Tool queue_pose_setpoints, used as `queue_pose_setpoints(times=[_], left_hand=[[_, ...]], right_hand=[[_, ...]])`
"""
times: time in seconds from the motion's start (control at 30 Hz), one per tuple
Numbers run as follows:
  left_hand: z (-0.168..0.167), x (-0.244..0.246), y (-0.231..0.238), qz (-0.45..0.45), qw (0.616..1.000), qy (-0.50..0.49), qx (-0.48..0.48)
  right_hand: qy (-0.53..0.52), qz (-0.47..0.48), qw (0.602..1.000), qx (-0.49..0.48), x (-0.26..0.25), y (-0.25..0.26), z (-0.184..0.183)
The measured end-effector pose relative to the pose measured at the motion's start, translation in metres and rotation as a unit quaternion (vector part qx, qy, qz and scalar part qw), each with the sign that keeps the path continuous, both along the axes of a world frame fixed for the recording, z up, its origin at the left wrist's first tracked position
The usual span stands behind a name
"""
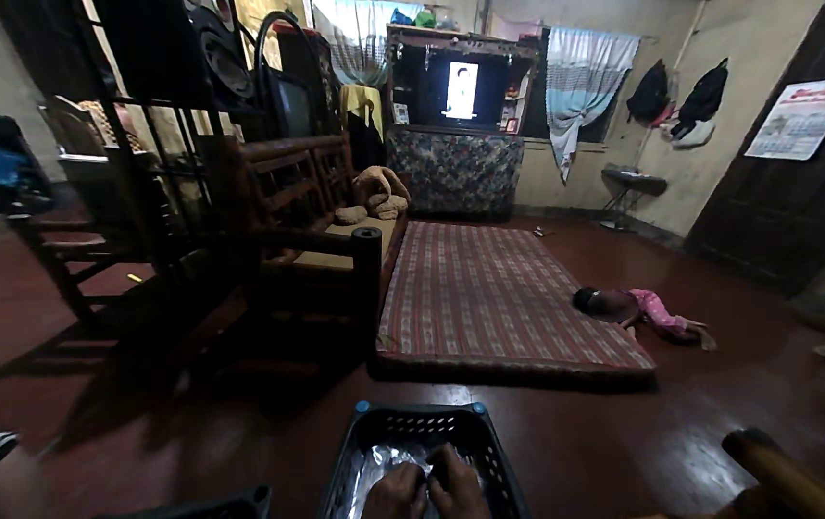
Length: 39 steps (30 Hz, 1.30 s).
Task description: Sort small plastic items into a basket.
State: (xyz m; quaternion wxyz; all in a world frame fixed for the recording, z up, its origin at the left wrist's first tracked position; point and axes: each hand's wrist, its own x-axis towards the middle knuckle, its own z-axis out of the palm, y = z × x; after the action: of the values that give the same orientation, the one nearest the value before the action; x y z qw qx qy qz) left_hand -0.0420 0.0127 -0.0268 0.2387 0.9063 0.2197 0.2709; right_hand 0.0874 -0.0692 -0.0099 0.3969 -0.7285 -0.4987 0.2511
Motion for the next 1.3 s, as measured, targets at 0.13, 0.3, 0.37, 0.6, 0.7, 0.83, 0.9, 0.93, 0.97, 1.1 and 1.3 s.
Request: queue_pose_setpoints(times=[0.13,0.3,0.37,0.6,0.7,0.83,0.9,0.93,0.97,1.1,1.3], left_hand=[[-0.004,0.002,-0.001,-0.009,0.999,-0.025,0.022],[0.001,0.001,-0.002,-0.029,1.0,0.004,-0.008],[0.002,0.001,-0.001,-0.034,0.999,0.02,-0.024],[0.002,0.0,0.002,-0.024,0.998,0.052,-0.018],[0.005,0.0,0.002,-0.022,0.996,0.075,-0.052],[0.006,-0.001,0.003,-0.025,0.994,0.087,-0.056],[0.008,-0.001,0.002,-0.024,0.994,0.086,-0.063],[0.008,0.0,0.002,-0.023,0.994,0.076,-0.071],[0.008,0.0,0.002,-0.021,0.995,0.055,-0.086],[0.007,0.0,0.002,-0.02,0.992,-0.024,-0.124],[0.003,0.0,0.005,-0.045,0.994,0.045,-0.094]], right_hand=[[0.039,-0.021,0.999,-0.015,0.002,0.002,-0.002],[0.081,-0.051,0.995,-0.038,0.005,0.002,-0.004],[0.062,-0.052,0.996,-0.039,0.004,0.002,-0.003],[0.046,-0.03,0.998,-0.038,0.004,0.002,-0.003],[0.064,-0.022,0.997,-0.03,0.006,0.001,-0.005],[0.067,-0.006,0.998,-0.021,0.006,0.001,-0.005],[0.065,-0.002,0.998,-0.02,0.007,0.002,-0.005],[0.066,-0.007,0.998,-0.018,0.007,0.001,-0.005],[0.067,-0.016,0.997,-0.016,0.007,0.001,-0.004],[0.066,-0.055,0.996,-0.002,0.011,0.001,-0.005],[-0.001,-0.043,0.999,-0.024,0.007,0.001,-0.005]])
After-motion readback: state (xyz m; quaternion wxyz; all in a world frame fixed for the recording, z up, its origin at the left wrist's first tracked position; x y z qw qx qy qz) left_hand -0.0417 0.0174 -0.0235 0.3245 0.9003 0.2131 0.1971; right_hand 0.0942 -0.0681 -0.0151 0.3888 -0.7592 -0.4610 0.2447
